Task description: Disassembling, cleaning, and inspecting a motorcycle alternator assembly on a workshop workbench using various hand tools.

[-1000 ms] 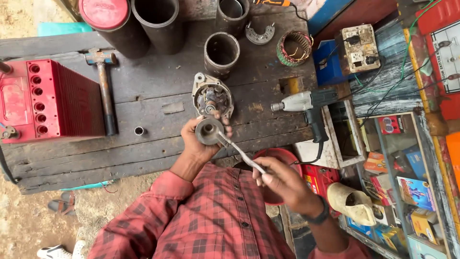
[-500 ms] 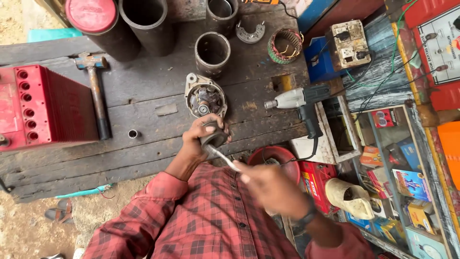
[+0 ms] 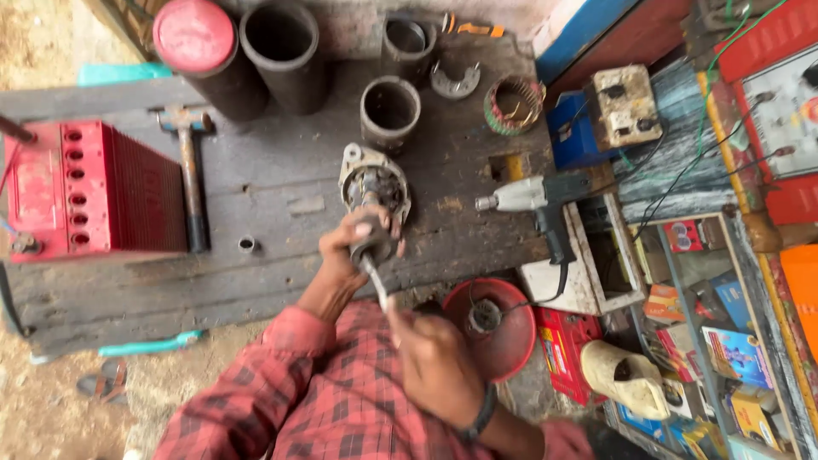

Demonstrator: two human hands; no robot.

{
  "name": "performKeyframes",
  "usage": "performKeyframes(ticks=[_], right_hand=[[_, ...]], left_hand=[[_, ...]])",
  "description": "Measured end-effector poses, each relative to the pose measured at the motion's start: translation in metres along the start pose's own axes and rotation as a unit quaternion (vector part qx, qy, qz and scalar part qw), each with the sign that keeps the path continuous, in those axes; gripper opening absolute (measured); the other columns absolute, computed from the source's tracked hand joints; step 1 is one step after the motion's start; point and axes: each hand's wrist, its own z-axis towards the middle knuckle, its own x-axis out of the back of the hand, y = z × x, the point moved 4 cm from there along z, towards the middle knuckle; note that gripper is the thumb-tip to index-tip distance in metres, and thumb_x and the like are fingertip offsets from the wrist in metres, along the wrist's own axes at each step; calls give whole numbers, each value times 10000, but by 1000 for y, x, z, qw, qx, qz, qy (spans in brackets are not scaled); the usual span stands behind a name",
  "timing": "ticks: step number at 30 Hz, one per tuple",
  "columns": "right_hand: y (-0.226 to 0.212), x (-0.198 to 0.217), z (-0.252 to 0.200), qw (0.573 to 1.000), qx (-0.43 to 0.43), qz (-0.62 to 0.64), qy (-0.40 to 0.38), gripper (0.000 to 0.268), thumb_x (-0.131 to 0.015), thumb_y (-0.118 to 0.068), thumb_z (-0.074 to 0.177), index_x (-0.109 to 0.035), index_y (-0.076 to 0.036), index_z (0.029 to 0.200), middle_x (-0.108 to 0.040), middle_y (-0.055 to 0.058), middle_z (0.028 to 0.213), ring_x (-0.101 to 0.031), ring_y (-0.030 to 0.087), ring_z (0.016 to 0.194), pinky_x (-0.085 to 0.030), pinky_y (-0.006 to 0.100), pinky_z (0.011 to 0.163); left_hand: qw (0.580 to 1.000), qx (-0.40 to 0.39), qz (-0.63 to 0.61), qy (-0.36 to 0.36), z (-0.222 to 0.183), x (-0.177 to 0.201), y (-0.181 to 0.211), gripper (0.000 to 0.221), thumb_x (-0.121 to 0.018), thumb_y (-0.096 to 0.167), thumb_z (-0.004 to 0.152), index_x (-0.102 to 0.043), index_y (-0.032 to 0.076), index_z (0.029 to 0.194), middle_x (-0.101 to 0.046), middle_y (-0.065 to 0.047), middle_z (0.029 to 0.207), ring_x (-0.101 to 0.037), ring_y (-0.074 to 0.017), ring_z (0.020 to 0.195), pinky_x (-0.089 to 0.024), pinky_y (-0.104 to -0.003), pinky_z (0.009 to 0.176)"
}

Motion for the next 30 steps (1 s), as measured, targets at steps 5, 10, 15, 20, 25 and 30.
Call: performKeyframes(ticks=[5, 10, 15, 20, 25, 30], right_hand=[[11, -15, 0, 996, -52, -66, 41, 529, -564, -95, 909, -602, -114, 1436, -636, 159, 743, -634, 351, 618, -489, 467, 553], [34, -34, 0, 849, -67, 524, -2, 428, -509, -201, 1127, -511, -121, 1547, -518, 52, 806, -485, 170, 568, -404, 302, 481], [44, -89, -16, 372, -251, 873, -189, 438, -463, -233, 1092, -406, -252, 1526, -302, -37, 691, -228, 98, 442, -246, 274, 445], [42, -65, -8, 854, -46, 518, -32, 448, -516, -227, 1109, -439, -200, 1550, -503, 30, 829, -521, 141, 617, -422, 291, 536], [17, -31, -7, 983, 88, 152, 52, 489, -554, -206, 1080, -462, -154, 1557, -619, 73, 885, -684, 178, 703, -523, 312, 580], [5, -18, -6, 998, 61, 9, 19, 619, -578, -140, 920, -479, -98, 1529, -606, 62, 779, -639, 196, 624, -509, 340, 534]], left_hand=[[998, -41, 32, -31, -2, -9, 6, 402, -691, 276, 725, -596, -9, 991, -611, -187, 951, -637, -352, 888, -545, -441, 811], [997, -24, 68, -27, -2, -4, -3, 415, -701, 284, 727, -601, -28, 983, -601, -191, 928, -625, -343, 855, -550, -444, 787], [996, -76, 21, -49, 7, -16, 3, 443, -695, 320, 742, -572, 6, 1029, -592, -179, 960, -627, -322, 873, -552, -424, 799], [996, -69, -36, -36, -1, -13, -1, 458, -685, 345, 789, -549, 16, 1078, -568, -169, 989, -609, -290, 933, -547, -419, 854], [992, -42, 52, 107, -13, -27, 5, 332, -663, 220, 809, -589, -8, 1039, -625, -159, 923, -664, -312, 796, -585, -422, 706], [889, 17, 342, 305, -22, -25, -2, 212, -705, 101, 821, -728, -62, 954, -679, -122, 778, -634, -238, 626, -472, -341, 534]])
